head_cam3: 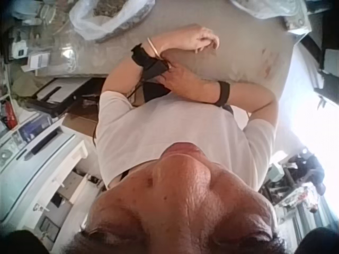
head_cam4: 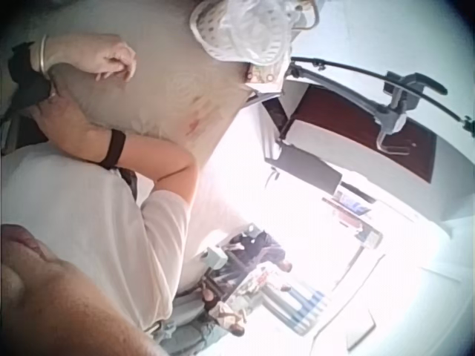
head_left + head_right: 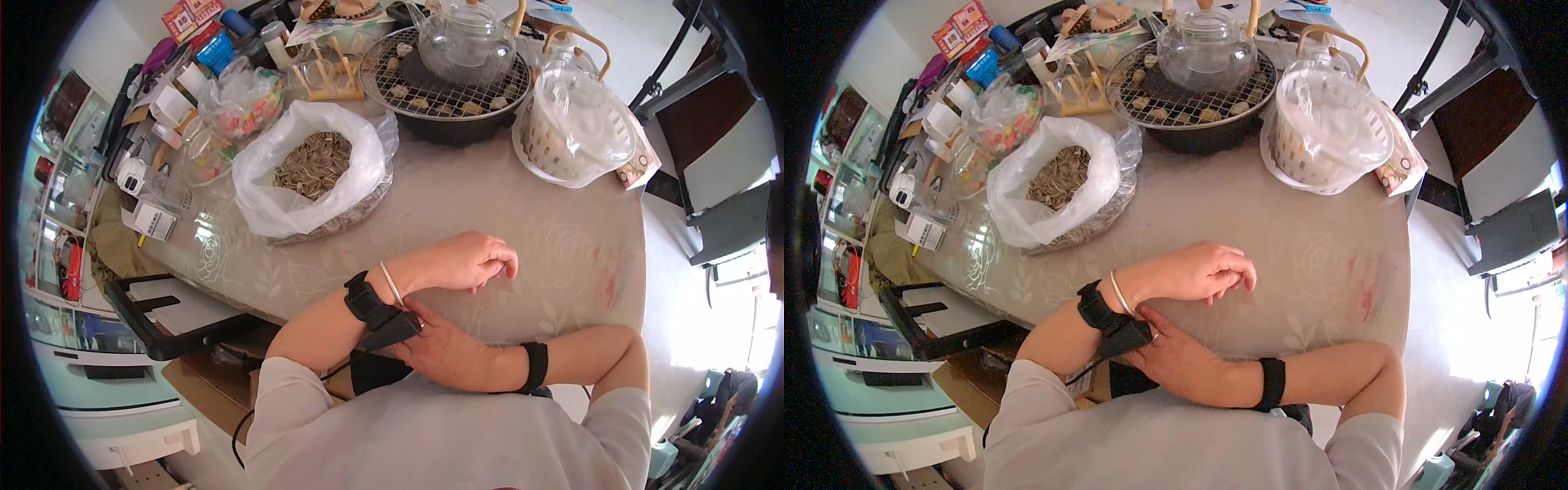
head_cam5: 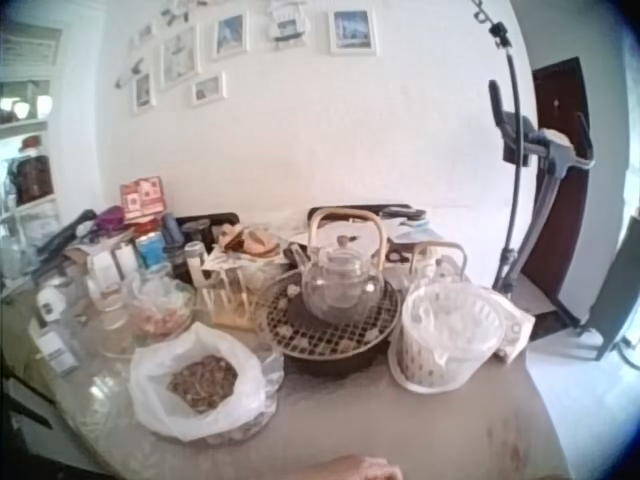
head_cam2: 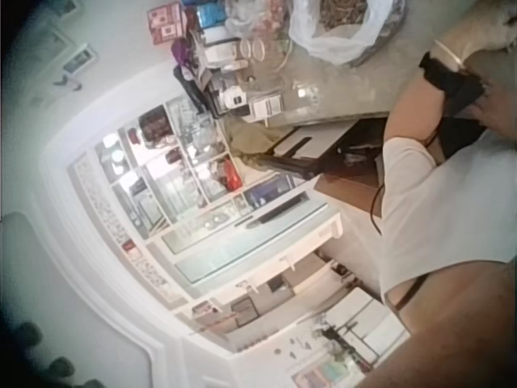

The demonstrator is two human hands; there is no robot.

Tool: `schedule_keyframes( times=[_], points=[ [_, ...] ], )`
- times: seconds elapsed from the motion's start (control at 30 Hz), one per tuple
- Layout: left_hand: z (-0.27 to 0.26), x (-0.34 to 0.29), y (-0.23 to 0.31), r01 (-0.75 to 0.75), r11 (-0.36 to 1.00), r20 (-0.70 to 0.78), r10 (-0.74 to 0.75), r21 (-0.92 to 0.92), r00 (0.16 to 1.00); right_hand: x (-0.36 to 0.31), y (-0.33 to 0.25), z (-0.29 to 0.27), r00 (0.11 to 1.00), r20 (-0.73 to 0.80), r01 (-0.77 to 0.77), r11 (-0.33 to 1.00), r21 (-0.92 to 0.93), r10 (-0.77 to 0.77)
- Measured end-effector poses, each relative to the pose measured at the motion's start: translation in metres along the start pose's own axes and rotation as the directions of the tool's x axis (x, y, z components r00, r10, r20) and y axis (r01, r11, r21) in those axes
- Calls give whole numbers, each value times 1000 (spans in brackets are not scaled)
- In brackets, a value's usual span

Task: The person sits at a cluttered table and eventually picks up a piece of tissue paper.

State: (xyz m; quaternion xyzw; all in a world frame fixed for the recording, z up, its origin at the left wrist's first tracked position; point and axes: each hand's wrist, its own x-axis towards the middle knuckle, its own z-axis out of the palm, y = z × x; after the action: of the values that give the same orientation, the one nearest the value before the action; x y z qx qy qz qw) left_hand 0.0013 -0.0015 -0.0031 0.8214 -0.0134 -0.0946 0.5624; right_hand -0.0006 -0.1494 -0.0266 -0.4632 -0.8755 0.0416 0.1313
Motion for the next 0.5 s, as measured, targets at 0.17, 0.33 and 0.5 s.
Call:
schedule_keyframes(
  times=[0.17,0.33,0.5],
  points=[
    [-1,0,2,34,999,-14,-34,5,999,2,0,-7,998,61,14,999,-36,-12],
    [-1,1,-3,-32,999,-12,32,24,999,2,1,-2,982,191,4,999,-49,5],
    [0,0,-2,-33,997,-9,34,67,999,1,-2,3,995,102,2,999,-45,3]
  ],
)
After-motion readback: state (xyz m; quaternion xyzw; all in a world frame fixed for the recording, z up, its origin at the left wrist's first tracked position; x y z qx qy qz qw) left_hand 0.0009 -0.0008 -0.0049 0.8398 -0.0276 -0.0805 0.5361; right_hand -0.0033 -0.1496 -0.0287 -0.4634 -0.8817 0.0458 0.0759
